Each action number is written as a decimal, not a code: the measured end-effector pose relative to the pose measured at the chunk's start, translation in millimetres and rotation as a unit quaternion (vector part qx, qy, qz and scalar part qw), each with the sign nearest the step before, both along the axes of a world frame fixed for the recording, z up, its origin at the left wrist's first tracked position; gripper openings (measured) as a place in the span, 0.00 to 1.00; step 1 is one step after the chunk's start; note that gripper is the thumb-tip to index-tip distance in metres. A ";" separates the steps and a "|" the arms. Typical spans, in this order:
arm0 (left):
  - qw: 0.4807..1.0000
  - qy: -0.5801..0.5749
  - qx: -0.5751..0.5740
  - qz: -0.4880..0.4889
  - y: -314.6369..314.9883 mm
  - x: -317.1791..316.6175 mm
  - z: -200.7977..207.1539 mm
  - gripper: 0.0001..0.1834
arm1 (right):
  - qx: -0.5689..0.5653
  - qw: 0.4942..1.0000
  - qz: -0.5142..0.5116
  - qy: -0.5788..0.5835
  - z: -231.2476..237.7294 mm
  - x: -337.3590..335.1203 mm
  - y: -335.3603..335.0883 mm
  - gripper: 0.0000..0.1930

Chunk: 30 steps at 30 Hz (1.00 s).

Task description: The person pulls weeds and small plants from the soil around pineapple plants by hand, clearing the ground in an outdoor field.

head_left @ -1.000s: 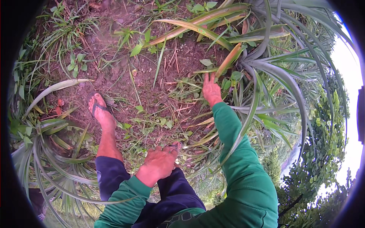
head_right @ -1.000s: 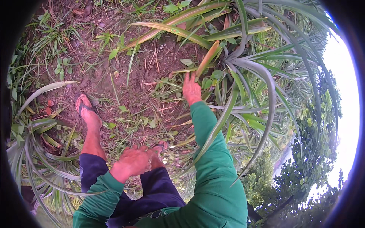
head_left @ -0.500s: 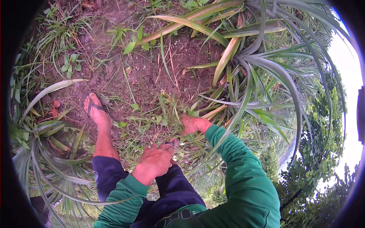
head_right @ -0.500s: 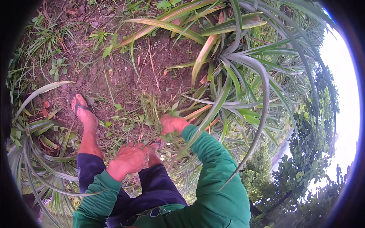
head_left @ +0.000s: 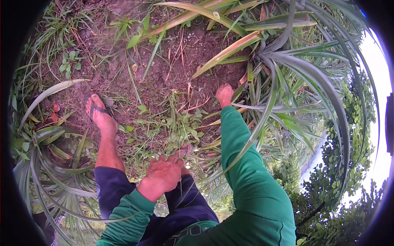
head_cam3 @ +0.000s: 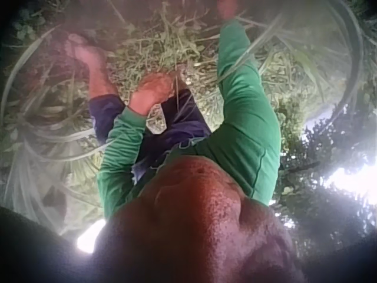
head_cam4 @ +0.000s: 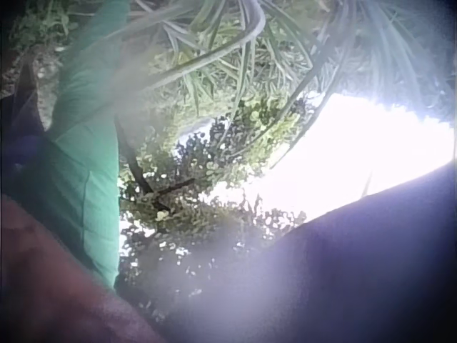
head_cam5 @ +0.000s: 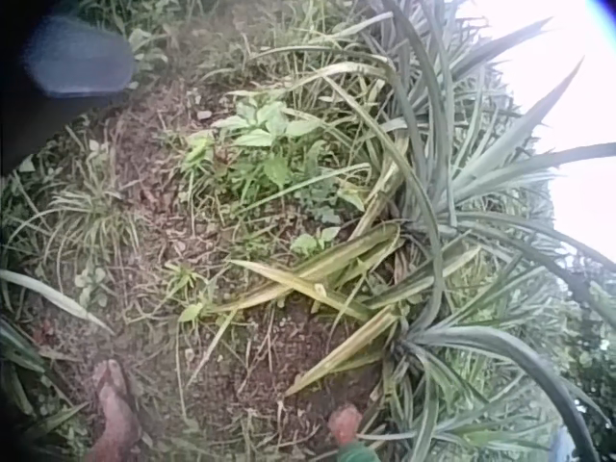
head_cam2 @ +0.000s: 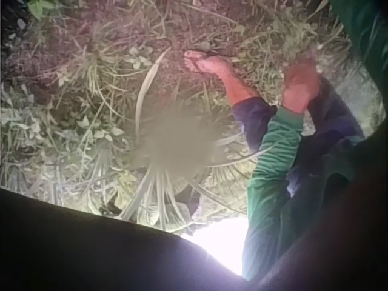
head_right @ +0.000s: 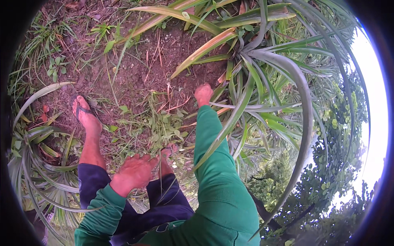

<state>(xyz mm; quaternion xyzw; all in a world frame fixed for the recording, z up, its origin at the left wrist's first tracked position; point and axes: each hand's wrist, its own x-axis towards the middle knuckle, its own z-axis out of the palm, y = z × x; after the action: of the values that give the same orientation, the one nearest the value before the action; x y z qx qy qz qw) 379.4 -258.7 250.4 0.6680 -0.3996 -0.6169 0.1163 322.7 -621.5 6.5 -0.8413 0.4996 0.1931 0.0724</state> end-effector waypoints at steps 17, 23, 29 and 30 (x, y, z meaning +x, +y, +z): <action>1.000 -0.005 0.026 -0.013 1.4 6.6 -2.4 0.36 | 0.292 0.928 0.229 -0.036 7.3 -9.5 71.6 0.09; 1.000 -0.021 -0.006 0.004 -5.5 2.5 -6.0 0.35 | 0.083 0.973 -0.022 -0.212 26.2 37.2 27.5 0.09; 0.999 0.001 -0.032 0.003 -28.3 3.6 -4.3 0.34 | -0.030 0.946 0.168 -0.276 -8.0 61.9 -41.6 0.09; 1.000 -0.002 -0.016 0.008 -18.9 8.2 0.4 0.32 | -0.016 0.944 0.164 -0.287 -11.4 75.5 -21.7 0.09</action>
<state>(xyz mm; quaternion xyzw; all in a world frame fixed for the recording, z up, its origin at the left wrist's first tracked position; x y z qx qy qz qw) 387.7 -277.6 250.8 0.6704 -0.4039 -0.6085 0.1313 398.2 -643.2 -4.9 -0.9323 0.3162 -0.0555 0.1667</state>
